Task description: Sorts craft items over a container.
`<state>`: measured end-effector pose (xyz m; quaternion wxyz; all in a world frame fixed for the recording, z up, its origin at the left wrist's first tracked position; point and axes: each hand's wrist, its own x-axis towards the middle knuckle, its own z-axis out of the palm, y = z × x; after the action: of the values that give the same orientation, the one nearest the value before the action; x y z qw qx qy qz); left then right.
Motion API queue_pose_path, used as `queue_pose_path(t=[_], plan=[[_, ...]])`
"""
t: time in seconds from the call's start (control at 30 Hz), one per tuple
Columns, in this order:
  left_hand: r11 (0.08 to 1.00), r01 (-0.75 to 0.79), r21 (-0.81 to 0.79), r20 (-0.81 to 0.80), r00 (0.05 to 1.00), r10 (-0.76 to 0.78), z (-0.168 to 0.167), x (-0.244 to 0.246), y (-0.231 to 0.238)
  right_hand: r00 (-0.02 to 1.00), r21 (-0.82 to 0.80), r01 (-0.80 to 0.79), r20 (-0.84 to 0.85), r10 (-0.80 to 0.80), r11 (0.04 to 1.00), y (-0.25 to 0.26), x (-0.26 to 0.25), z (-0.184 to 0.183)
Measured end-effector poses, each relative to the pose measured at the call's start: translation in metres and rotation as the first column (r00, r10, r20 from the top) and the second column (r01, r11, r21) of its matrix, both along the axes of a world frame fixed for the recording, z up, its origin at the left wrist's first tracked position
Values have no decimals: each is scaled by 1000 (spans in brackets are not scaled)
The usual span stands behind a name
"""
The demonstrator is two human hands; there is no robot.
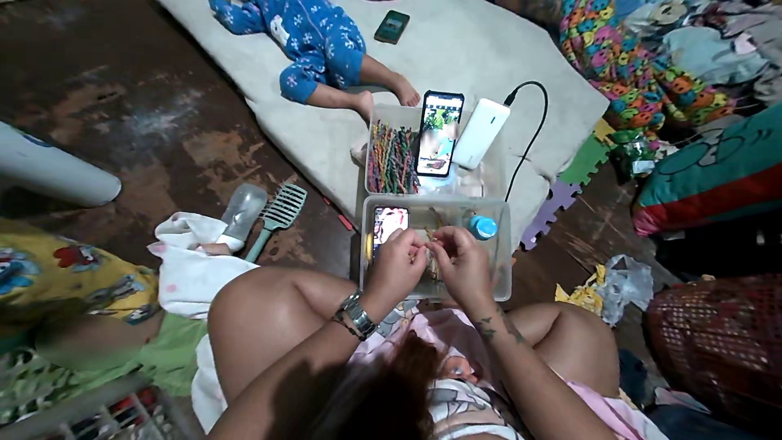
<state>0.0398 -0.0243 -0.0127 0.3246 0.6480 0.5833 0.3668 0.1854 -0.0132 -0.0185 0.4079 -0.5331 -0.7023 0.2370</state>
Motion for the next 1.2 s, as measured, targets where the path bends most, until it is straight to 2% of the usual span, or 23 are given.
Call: queue_pose_path(t=[0.07,0.13,0.27,0.33,0.4,0.53,0.67,0.77,0.83,0.93,1.07,1.13,1.2], plan=[[1000,-20,-12,48,999,21,0,1,0,995,-61,-1,-99,-5,998,-2,-2,1],[996,-16,-86,140,990,28,4,-1,1,963,-184,-39,-268,-12,982,-3,-4,1],[931,91,-352,383,922,55,17,-6,5,792,-395,-202,-604,-88,896,0,-2,0],[899,153,-410,478,876,69,20,-6,5,695,-409,-296,-713,-99,863,2,1,-1],[883,215,-416,539,841,49,20,-8,5,639,-382,-390,-767,-53,838,5,7,-5],[860,334,-387,506,856,-104,22,-16,7,716,-391,-503,-688,119,771,12,28,-9],[880,378,-289,303,908,-291,18,-20,6,760,-470,-581,-605,236,665,18,46,2],[886,424,-187,150,904,-401,11,-18,3,798,-500,-586,-494,346,637,25,56,9],[892,417,-172,84,909,-408,9,-14,1,827,-535,-562,-364,428,631,28,58,14],[908,377,-184,34,926,-377,8,-12,0,839,-568,-522,-208,502,636,28,57,26],[920,359,-155,3,932,-363,6,-13,0,856,-565,-490,-169,488,664,27,53,28],[923,349,-162,14,936,-352,6,-13,0,860,-504,-500,-193,472,704,25,51,23],[925,317,-209,68,948,-310,7,-12,1,867,-357,-498,-188,461,790,22,48,16]])
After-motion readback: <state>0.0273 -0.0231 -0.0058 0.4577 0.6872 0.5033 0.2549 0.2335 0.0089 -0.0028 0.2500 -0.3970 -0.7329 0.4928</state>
